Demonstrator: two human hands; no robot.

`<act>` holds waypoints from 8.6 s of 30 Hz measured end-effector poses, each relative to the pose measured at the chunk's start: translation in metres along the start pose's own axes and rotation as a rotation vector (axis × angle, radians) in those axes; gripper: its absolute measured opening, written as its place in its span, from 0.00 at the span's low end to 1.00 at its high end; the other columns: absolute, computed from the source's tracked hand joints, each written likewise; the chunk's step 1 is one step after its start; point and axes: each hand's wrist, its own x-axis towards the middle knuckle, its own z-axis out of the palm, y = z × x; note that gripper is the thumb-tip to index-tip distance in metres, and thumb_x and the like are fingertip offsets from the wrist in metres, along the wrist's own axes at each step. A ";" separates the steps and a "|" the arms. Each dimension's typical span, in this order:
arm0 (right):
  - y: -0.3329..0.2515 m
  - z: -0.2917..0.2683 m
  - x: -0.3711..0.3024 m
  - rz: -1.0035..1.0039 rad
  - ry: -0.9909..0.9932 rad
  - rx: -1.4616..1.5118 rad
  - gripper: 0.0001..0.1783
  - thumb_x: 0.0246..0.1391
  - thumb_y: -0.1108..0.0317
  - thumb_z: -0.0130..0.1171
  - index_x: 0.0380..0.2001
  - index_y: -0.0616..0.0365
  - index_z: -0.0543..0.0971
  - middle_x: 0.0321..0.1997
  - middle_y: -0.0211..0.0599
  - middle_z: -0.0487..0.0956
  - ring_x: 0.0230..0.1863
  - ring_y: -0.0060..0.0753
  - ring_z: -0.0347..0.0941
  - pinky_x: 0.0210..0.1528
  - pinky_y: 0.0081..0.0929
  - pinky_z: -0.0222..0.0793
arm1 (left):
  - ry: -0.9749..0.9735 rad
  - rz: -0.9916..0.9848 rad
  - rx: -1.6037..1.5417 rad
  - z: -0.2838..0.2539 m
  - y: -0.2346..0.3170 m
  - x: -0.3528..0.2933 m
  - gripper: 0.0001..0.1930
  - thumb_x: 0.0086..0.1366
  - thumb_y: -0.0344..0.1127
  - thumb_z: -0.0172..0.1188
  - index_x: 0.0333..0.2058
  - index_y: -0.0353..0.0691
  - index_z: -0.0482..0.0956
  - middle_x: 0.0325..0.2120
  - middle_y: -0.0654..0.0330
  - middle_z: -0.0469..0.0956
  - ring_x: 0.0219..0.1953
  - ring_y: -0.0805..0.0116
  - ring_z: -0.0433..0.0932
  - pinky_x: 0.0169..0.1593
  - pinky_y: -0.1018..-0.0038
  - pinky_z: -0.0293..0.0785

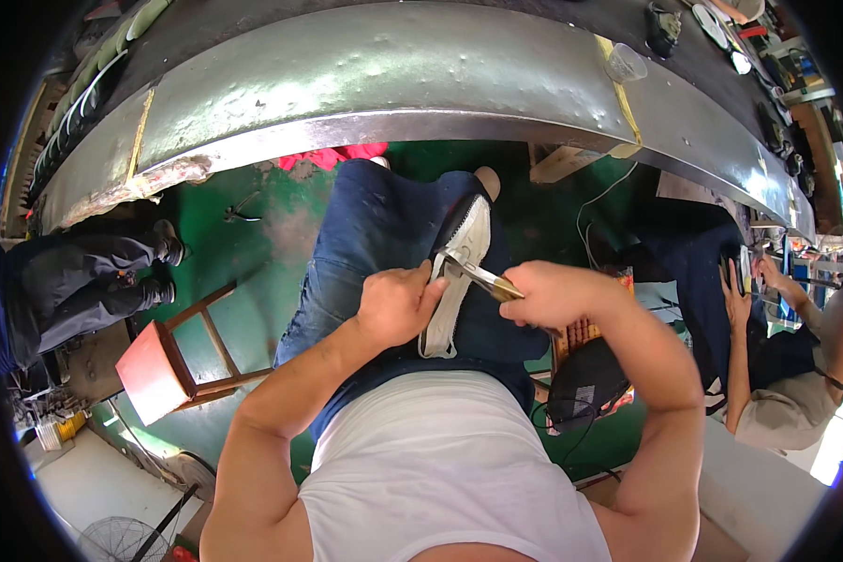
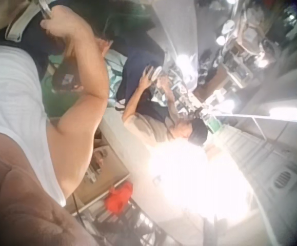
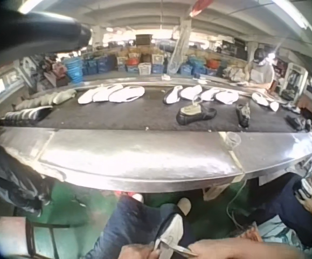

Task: The recorder is assembling and refining shoe components, including using a tool to adjust the edges of shoe uppers and lasts at a workstation.

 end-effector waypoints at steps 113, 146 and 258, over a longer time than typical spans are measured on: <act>0.019 0.122 0.021 -0.230 0.785 -0.922 0.12 0.46 0.73 0.58 0.36 0.68 0.76 0.39 0.48 0.78 0.44 0.45 0.78 0.35 0.32 0.78 | -0.303 -0.621 -1.097 0.031 -0.051 0.003 0.45 0.66 0.35 0.61 0.71 0.35 0.39 0.63 0.52 0.62 0.64 0.65 0.62 0.68 0.68 0.56; 0.009 0.106 0.040 -0.118 0.192 -0.295 0.13 0.58 0.68 0.55 0.39 0.70 0.75 0.36 0.60 0.80 0.41 0.60 0.78 0.45 0.47 0.73 | -0.334 -0.843 -1.524 0.021 -0.041 -0.024 0.49 0.71 0.43 0.57 0.71 0.61 0.23 0.72 0.60 0.47 0.71 0.62 0.51 0.71 0.60 0.49; 0.037 0.089 0.027 -0.252 0.535 0.019 0.24 0.67 0.52 0.45 0.37 0.68 0.72 0.35 0.63 0.78 0.40 0.67 0.74 0.44 0.53 0.68 | -0.708 -0.401 -0.607 0.002 -0.022 -0.040 0.57 0.63 0.36 0.63 0.70 0.45 0.20 0.69 0.40 0.49 0.71 0.53 0.52 0.71 0.70 0.49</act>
